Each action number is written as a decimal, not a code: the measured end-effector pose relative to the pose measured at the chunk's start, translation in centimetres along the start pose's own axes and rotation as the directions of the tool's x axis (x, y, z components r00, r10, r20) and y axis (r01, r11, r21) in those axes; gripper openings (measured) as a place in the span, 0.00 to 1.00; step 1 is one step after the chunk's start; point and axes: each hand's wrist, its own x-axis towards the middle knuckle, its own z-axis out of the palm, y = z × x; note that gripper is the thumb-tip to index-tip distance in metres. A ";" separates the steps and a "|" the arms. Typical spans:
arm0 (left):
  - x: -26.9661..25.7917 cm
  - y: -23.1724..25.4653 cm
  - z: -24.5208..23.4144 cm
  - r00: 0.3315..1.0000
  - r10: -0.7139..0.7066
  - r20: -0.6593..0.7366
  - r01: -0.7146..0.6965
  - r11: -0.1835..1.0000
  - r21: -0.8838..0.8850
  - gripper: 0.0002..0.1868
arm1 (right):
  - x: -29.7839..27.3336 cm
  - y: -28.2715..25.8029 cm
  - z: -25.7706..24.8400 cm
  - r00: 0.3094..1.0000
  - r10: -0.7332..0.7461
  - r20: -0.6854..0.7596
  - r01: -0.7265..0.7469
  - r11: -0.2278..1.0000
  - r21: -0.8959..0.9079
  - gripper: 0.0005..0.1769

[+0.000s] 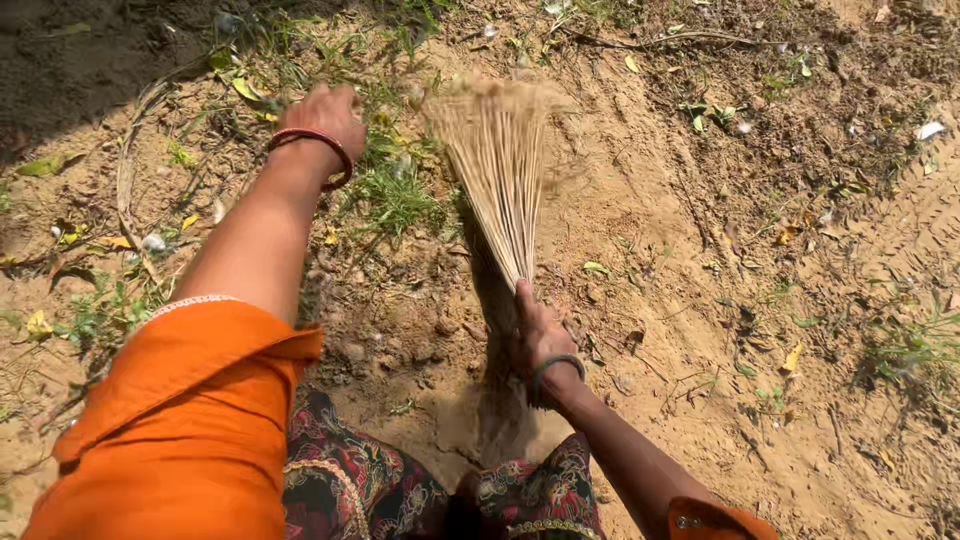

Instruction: The person sweeps dirt and debris across the ground using a handheld broom, periodically using their hands to gather the material into a pile and then clearing small plants by pulling them.

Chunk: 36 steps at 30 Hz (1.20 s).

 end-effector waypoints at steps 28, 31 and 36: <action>-0.1 -6.8 9.2 0.853 -0.291 0.433 0.369 0.924 -0.104 0.48 | 10.4 -24.0 -9.5 0.961 -0.240 -0.134 0.204 0.950 -0.238 0.43; 0.2 -6.8 9.5 0.884 -0.261 0.389 0.341 0.927 -0.154 0.39 | 9.3 -26.5 -10.5 0.815 -0.573 -0.089 0.520 0.790 -0.325 0.43; 3.3 -6.6 13.3 0.973 -0.167 0.158 0.199 0.957 -0.210 0.27 | 11.3 -26.4 -15.8 0.873 -0.415 -0.258 0.347 0.898 -0.271 0.48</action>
